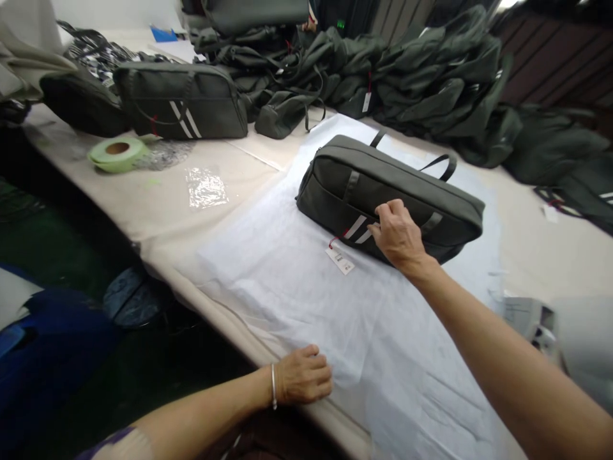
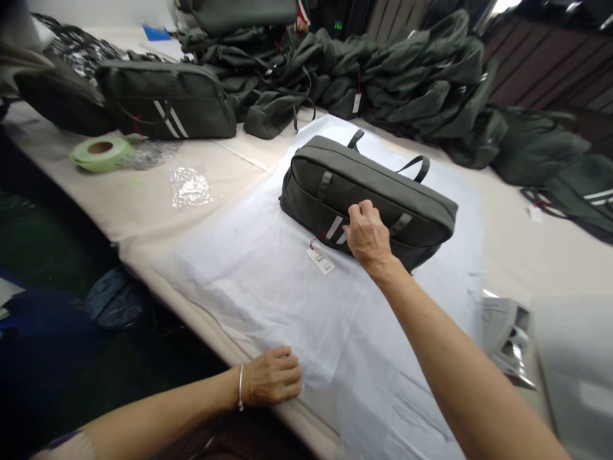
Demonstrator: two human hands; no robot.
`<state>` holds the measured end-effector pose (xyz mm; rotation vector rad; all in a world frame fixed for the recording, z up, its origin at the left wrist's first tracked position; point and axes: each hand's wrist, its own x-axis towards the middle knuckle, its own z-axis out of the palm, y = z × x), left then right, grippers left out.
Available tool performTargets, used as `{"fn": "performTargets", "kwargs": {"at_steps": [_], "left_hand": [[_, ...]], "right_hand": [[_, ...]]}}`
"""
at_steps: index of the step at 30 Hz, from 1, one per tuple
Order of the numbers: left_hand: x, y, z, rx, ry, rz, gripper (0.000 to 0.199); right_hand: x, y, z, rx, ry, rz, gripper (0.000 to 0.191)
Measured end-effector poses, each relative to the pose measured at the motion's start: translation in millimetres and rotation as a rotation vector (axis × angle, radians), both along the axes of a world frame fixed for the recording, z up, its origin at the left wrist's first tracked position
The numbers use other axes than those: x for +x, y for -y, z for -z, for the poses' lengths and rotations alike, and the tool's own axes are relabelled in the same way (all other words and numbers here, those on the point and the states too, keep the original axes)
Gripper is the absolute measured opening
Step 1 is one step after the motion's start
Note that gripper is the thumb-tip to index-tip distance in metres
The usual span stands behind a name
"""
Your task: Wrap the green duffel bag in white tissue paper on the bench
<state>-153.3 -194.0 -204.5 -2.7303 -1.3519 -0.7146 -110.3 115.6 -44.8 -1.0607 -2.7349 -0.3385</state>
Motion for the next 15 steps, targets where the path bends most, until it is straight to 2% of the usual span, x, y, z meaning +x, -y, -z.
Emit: {"fn": "performTargets", "kwargs": {"at_steps": [5, 11, 15], "left_hand": [[0.4, 1.8, 4.6, 0.034, 0.077, -0.02, 0.024], [3.4, 2.8, 5.8, 0.066, 0.12, -0.042, 0.027], [5.3, 11.4, 3.1, 0.034, 0.082, -0.026, 0.027]], "right_hand": [[2.4, -6.9, 9.5, -0.027, 0.212, 0.122, 0.03], [-11.2, -16.5, 13.6, 0.037, 0.331, 0.09, 0.023], [-4.4, -11.6, 11.9, 0.112, 0.306, 0.063, 0.014]]}}
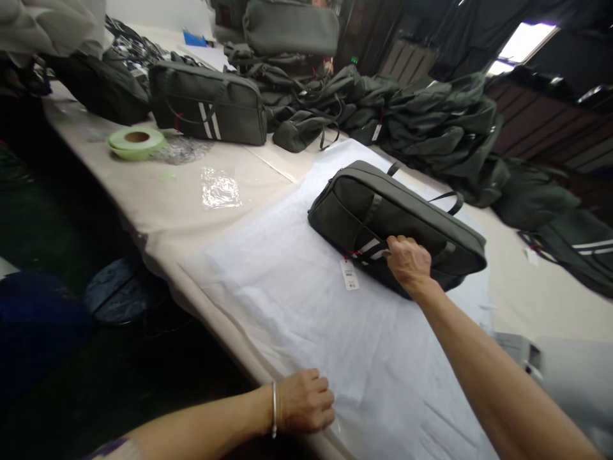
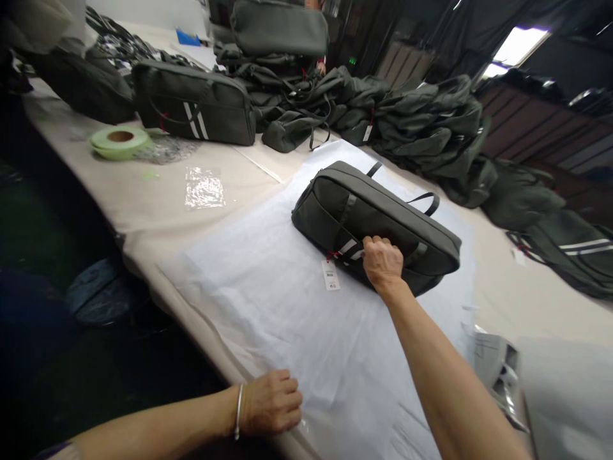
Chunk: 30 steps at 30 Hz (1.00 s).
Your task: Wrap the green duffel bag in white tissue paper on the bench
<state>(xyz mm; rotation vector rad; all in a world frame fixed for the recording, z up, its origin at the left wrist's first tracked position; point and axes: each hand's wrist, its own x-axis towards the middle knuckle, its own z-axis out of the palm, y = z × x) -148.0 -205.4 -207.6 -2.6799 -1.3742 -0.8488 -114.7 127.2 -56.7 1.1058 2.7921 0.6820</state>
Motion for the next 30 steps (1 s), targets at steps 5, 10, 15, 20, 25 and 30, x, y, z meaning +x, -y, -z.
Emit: {"fn": "performTargets", "kwargs": {"at_steps": [5, 10, 15, 20, 25, 30], "left_hand": [[14.2, 43.1, -1.9, -0.017, -0.013, 0.02, 0.027], [19.9, 89.3, -4.3, -0.035, -0.02, 0.017, 0.026], [5.6, 125.4, -9.6, -0.054, -0.035, 0.07, 0.027], [2.5, 157.0, -3.4, -0.126, -0.059, 0.153, 0.025], [3.9, 173.7, 3.8, -0.171, -0.058, 0.212, 0.026], [-4.1, 177.9, 22.9, -0.23, -0.052, 0.232, 0.021]], "right_hand": [[18.4, 17.3, -12.0, 0.059, -0.043, -0.003, 0.008], [34.4, 63.2, -10.3, 0.07, -0.044, -0.048, 0.008], [43.1, 118.6, 0.4, 0.074, -0.039, -0.089, 0.01], [45.7, 144.0, -4.1, 0.097, -0.043, -0.092, 0.014], [47.1, 156.2, -6.3, 0.11, -0.041, -0.091, 0.015], [47.6, 179.4, 10.0, 0.092, -0.036, -0.089, 0.019]]}}
